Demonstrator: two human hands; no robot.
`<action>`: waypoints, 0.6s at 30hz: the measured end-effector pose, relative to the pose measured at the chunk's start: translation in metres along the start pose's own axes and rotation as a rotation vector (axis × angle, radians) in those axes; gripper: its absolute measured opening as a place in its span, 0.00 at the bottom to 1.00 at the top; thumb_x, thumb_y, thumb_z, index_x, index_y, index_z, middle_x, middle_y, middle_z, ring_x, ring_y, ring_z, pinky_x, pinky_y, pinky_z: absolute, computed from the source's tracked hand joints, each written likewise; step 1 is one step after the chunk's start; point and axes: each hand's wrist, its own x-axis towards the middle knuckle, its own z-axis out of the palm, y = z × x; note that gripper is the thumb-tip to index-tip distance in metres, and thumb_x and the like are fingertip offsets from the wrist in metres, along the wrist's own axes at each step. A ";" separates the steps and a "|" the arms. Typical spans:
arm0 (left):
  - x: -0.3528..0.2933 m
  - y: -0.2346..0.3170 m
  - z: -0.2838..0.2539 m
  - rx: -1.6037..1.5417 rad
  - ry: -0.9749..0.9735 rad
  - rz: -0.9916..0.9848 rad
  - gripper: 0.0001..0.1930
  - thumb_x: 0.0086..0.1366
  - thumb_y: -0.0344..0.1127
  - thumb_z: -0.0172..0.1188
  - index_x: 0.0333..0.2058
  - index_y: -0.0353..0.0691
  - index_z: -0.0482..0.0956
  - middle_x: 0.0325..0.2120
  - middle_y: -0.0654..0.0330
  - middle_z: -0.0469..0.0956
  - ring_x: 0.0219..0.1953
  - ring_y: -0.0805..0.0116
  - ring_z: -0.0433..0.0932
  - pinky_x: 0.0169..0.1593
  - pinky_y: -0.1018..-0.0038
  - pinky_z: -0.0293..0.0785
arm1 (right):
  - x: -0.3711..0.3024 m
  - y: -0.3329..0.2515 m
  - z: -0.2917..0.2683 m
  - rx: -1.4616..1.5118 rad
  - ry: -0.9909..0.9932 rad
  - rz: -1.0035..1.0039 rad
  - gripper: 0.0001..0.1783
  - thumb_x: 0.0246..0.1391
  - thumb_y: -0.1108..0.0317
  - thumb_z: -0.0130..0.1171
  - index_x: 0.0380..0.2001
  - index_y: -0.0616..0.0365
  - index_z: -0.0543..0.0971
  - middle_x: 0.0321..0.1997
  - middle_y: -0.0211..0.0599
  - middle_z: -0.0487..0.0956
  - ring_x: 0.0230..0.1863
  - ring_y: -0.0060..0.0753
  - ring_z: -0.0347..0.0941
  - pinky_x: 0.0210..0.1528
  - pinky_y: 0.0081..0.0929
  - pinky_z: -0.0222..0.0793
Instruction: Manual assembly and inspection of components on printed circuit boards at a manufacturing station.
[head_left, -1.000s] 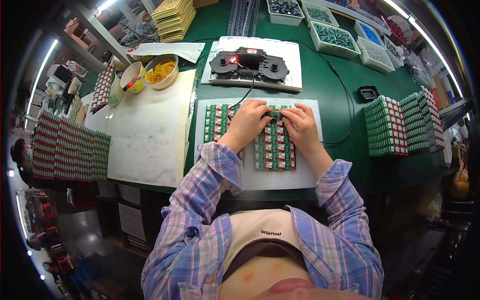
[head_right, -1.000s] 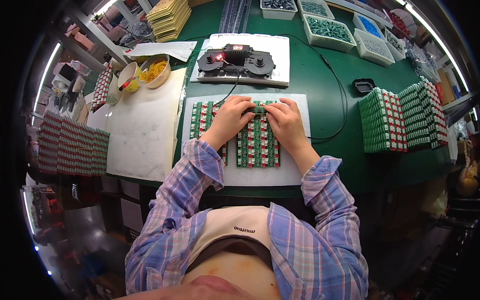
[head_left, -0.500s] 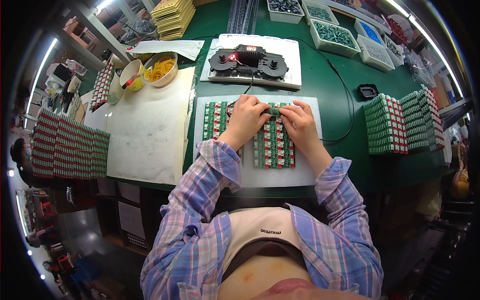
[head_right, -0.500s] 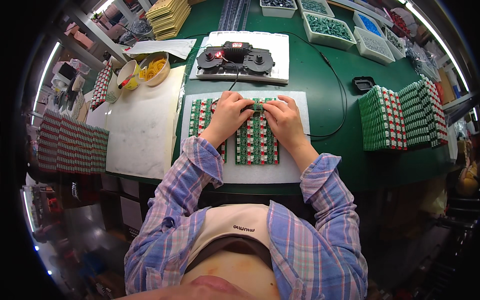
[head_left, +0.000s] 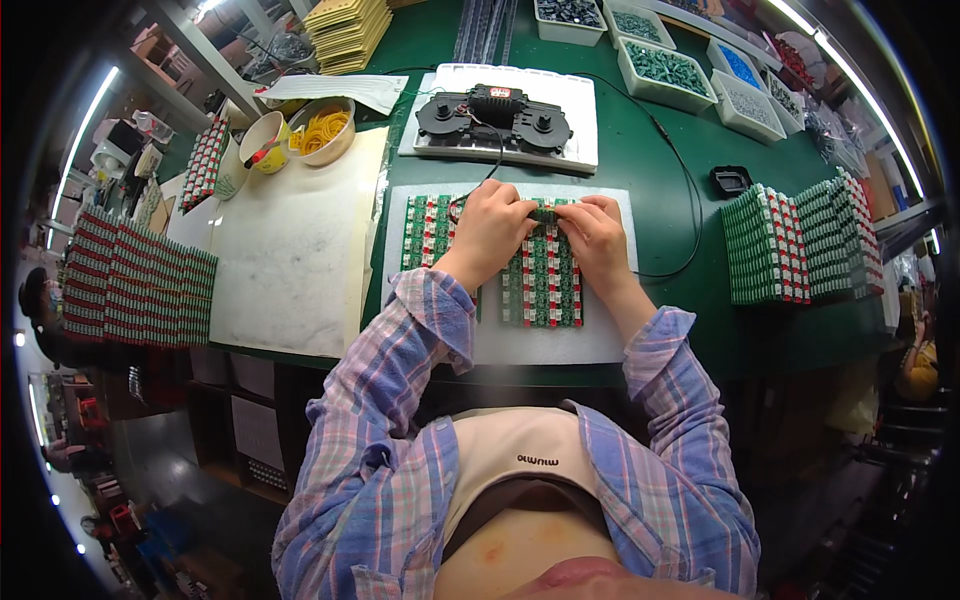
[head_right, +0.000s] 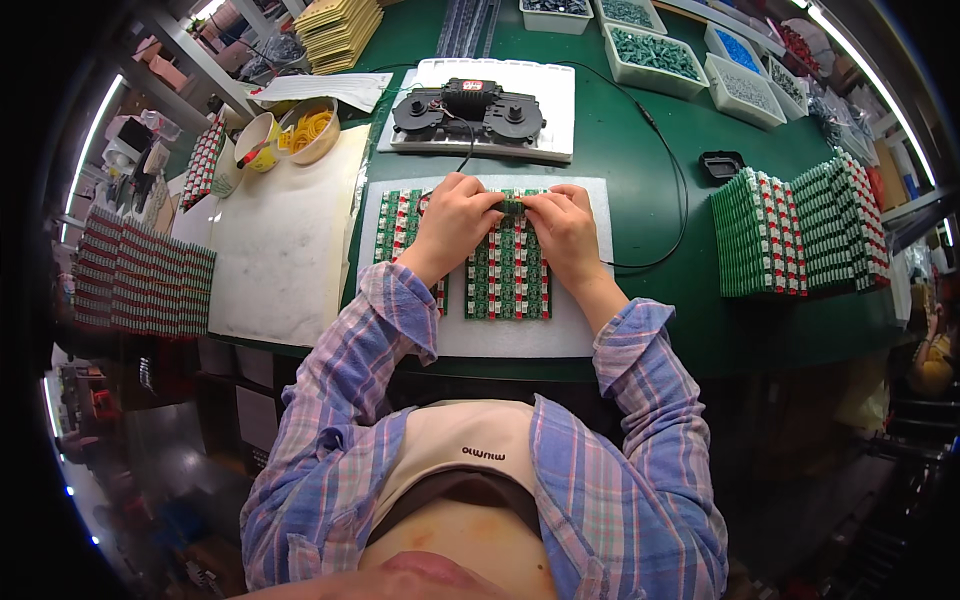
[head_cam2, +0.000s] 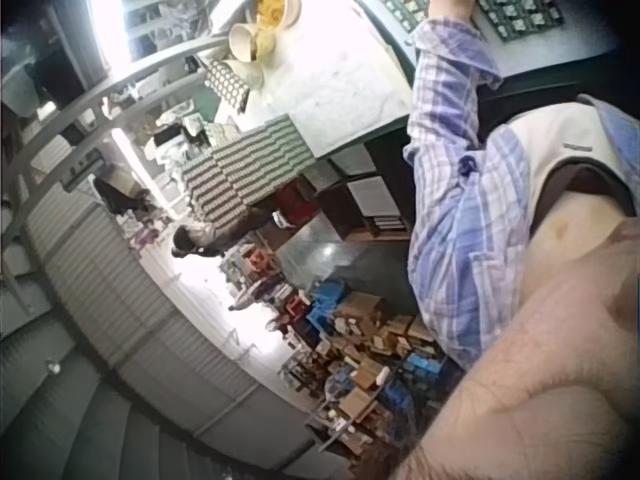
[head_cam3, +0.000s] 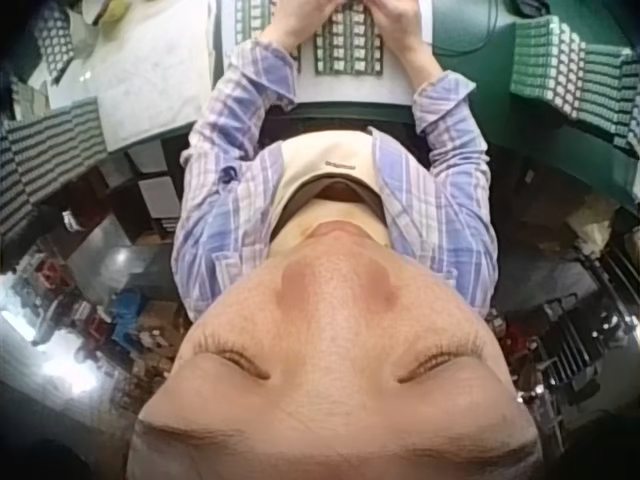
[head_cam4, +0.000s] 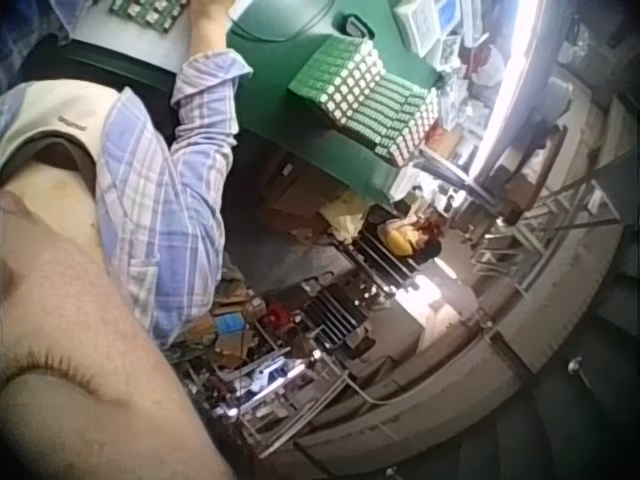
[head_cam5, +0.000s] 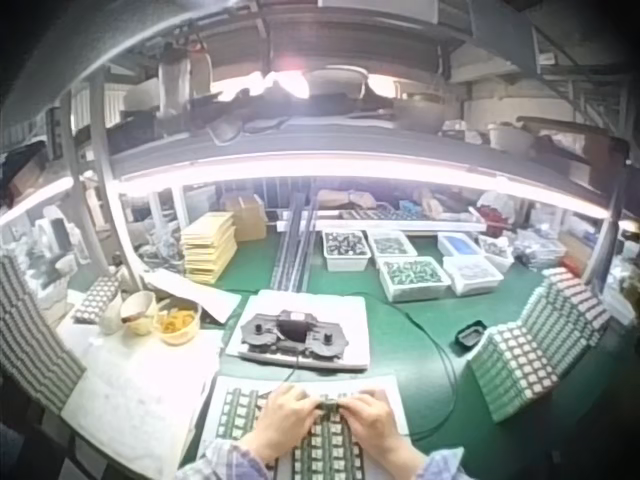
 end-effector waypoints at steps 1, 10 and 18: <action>0.003 0.000 -0.002 -0.004 0.004 -0.014 0.10 0.59 0.34 0.67 0.40 0.43 0.88 0.33 0.62 0.78 0.38 0.62 0.73 0.47 0.70 0.73 | 0.001 0.000 0.000 -0.013 0.018 -0.017 0.15 0.54 0.75 0.63 0.45 0.53 0.84 0.49 0.29 0.84 0.61 0.47 0.70 0.63 0.35 0.68; 0.010 -0.013 0.011 -0.054 0.038 -0.088 0.09 0.59 0.34 0.67 0.39 0.44 0.88 0.33 0.61 0.78 0.37 0.61 0.74 0.45 0.68 0.74 | 0.000 0.000 0.006 -0.152 0.030 -0.066 0.19 0.58 0.75 0.59 0.53 0.54 0.82 0.59 0.33 0.81 0.68 0.51 0.64 0.69 0.40 0.64; 0.007 -0.019 0.018 -0.144 0.045 -0.086 0.10 0.59 0.34 0.66 0.40 0.44 0.87 0.36 0.63 0.80 0.38 0.62 0.76 0.46 0.69 0.74 | -0.001 0.000 0.007 -0.292 0.019 -0.108 0.18 0.58 0.69 0.61 0.52 0.53 0.82 0.58 0.31 0.81 0.66 0.50 0.66 0.66 0.42 0.66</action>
